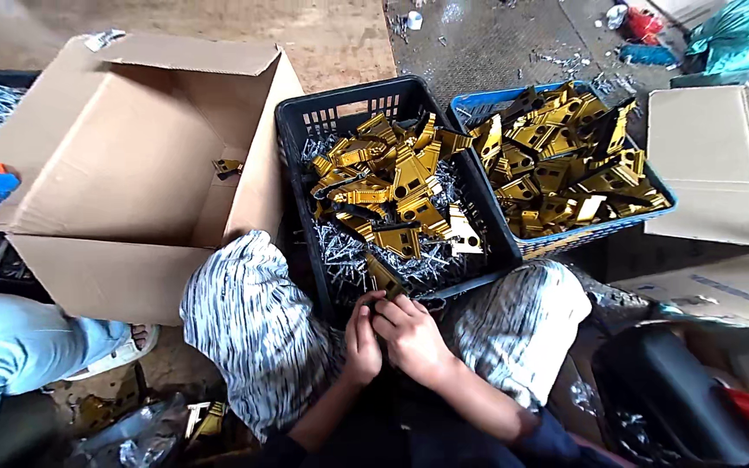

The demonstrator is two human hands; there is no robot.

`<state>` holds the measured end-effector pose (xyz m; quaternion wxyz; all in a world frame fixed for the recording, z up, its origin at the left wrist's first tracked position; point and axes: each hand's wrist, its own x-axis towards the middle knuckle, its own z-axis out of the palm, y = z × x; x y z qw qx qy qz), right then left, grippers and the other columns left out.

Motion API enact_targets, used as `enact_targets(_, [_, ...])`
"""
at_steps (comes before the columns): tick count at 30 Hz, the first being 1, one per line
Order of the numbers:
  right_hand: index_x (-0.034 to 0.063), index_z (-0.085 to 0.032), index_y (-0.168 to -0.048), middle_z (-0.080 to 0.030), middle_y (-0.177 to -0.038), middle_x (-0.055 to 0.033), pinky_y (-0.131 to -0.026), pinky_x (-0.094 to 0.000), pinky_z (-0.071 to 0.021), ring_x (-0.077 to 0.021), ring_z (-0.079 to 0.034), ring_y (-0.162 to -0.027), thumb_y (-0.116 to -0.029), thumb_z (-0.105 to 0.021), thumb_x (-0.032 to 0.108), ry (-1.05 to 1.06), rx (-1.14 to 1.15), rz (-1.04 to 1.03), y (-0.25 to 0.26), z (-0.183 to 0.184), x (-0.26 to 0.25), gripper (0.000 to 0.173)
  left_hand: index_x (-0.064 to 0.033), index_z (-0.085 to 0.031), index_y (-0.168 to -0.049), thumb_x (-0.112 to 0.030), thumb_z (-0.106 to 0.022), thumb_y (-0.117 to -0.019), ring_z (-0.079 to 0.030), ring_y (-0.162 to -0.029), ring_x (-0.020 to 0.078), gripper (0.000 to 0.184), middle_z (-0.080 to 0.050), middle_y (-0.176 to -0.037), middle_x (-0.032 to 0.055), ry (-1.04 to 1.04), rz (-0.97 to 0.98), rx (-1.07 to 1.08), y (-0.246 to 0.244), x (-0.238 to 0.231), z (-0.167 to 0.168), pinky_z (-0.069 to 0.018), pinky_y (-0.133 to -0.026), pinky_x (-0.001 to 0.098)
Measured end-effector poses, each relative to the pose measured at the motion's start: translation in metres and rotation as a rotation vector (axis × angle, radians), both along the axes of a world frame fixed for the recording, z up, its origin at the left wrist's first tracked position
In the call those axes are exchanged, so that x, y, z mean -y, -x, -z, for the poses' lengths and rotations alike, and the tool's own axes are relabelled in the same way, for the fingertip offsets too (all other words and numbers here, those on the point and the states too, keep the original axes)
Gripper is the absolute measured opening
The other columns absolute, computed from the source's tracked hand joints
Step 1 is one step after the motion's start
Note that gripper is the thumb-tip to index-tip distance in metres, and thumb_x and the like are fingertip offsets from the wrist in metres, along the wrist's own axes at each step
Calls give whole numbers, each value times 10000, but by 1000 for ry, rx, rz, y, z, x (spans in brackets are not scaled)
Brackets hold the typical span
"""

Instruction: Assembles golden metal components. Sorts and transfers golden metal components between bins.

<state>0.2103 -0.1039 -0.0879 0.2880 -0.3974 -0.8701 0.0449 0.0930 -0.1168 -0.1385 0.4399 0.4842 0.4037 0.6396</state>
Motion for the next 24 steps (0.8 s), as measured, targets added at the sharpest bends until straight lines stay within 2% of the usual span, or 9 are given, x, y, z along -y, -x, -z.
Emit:
enact_targets(2, [94, -711, -852, -730, -1016, -84, -717, -415, -558, -283, -682, -954, -915, -561, 1, -17, -17, -2, -1, 4, 1, 187, 129, -566, -1235, -109, -192, -1058, -618, -1112, 90, 477, -651, -1202, 130, -10, -5, -10, -1, 1, 2, -497, -1021, 279])
enact_targets(5, [73, -709, -858, -722, -1006, -108, -744, -432, -587, -302, -689, -959, -962, -604, 73, 46, -32, -51, -6, 1, -12, 148, 82, -552, -1283, -140, -206, -1079, -641, -1002, 66, 460, -656, -1165, 80, 133, 40, 64, 0, -5, -4, -551, -876, 257])
enact_targets(7, [37, -718, -877, -724, -1029, -134, -853, -446, -589, -320, -693, -1013, -985, -628, 145, 180, -15, -136, -13, -8, -30, 177, 64, -511, -1357, -171, -240, -1087, -628, -1085, 124, 449, -630, -1238, 116, 246, 115, 111, 8, -15, -11, -531, -954, 316])
enact_targets(9, [-9, -725, -905, -726, -1080, -170, -956, -463, -561, -330, -691, -1083, -993, -628, 153, 317, -10, -220, -25, -23, -46, 209, 63, -396, -1487, -232, -324, -1082, -552, -1277, 200, 506, -522, -1438, 182, 322, 220, 65, 25, -24, -22, -461, -1086, 371])
enact_targets(11, [-19, -726, -900, -729, -1057, -166, -966, -418, -561, -279, -700, -1070, -1000, -616, 148, 376, -119, -293, -40, -32, -53, 224, 65, -326, -1536, -330, -479, -1030, -530, -1343, 230, 661, -495, -1492, 199, 342, 336, -102, 48, -22, -37, -448, -1129, 391])
enact_targets(13, [-20, -737, -897, -738, -1052, -155, -971, -362, -560, -223, -700, -1070, -1000, -613, 143, 432, -263, -344, -52, -32, -47, 229, 83, -445, -1457, -336, -682, -929, -643, -1204, 192, 715, -634, -1347, 155, 317, 463, -262, 63, -10, -49, -538, -1031, 369])
enact_targets(15, [-20, -734, -893, -736, -1059, -149, -984, -344, -553, -204, -691, -1087, -997, -619, 137, 483, -309, -364, -54, -23, -34, 221, 36, -616, -1307, -273, -777, -889, -715, -1049, 146, 544, -727, -1171, 90, 345, 542, -372, 63, 6, -53, -602, -947, 349])
enact_targets(18, [-9, -728, -900, -725, -1021, -145, -948, -351, -562, -223, -696, -1028, -986, -625, 138, 469, -249, -313, -46, -6, -18, 199, -29, -716, -1077, -292, -742, -900, -690, -791, 72, 318, -731, -907, 27, 426, 412, -473, 43, 22, -39, -595, -767, 294])
enact_targets(24, [-32, -748, -980, -721, -1079, -183, -966, -441, -554, -306, -699, -1053, -976, -627, 126, 596, -47, -124, -23, 2, -24, 199, 60, -582, -1255, -78, -598, -1005, -706, -883, 163, 286, -695, -1040, 128, 802, 371, 79, 22, 24, -12, -618, -791, 346])
